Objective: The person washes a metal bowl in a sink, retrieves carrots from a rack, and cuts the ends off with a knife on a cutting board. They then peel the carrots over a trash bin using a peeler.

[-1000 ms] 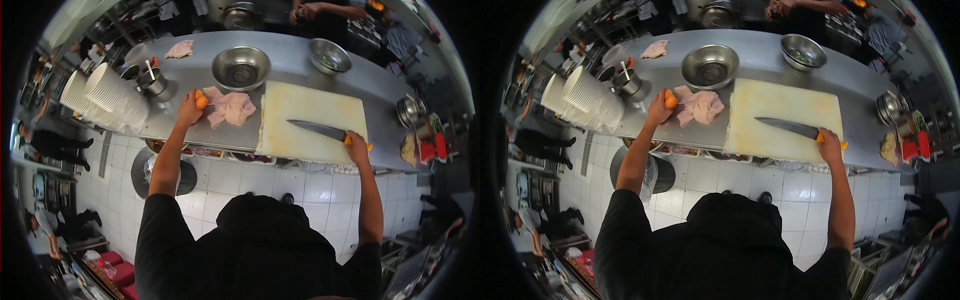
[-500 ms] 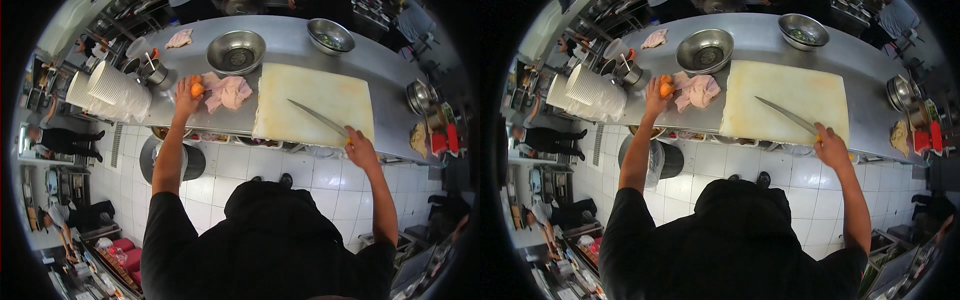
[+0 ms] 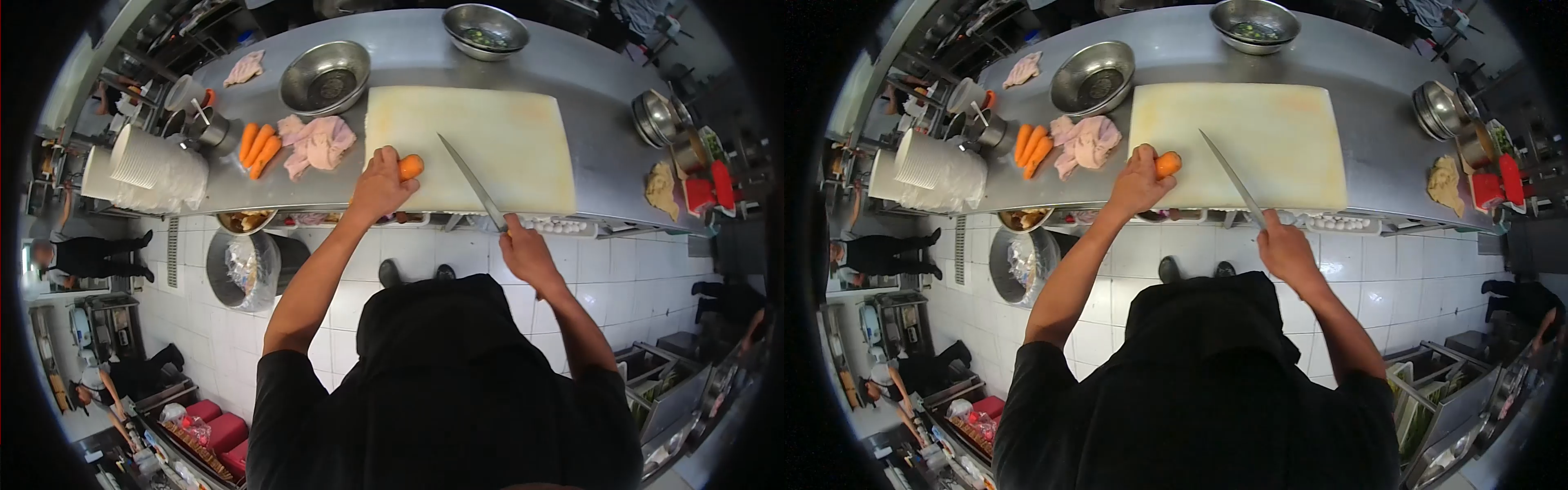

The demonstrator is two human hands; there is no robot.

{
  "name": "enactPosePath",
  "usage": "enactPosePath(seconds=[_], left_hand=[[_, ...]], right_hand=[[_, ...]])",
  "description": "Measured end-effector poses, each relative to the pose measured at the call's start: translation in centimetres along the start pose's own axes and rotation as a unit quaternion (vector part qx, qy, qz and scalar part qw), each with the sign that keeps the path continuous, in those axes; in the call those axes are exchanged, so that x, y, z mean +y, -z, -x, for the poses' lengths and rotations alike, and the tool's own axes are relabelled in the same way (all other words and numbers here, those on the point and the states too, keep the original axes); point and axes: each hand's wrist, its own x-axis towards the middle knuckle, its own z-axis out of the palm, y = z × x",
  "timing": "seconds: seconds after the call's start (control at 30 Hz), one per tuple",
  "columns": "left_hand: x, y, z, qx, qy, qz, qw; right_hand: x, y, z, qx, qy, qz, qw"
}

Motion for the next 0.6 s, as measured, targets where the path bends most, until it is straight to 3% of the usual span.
enactPosePath(seconds=[0.17, 0.33, 0.6], left_hand=[[2.1, -3.0, -0.4, 0.015, -0.078, -0.134, 0.988], [1.1, -3.5, 0.8, 0.072, -0.11, -0.076, 0.988], [0.9, -3.3, 0.4, 0.065, -0.104, -0.016, 0.992]], right_hand=[[-2.9, 2.4, 2.2, -0.021, -0.041, -0.012, 0.999], [-4.5, 3.4, 4.0, -0.047, -0.049, -0.025, 0.997], [-5.1, 3.1, 3.7, -0.085, -0.087, -0.043, 0.992]])
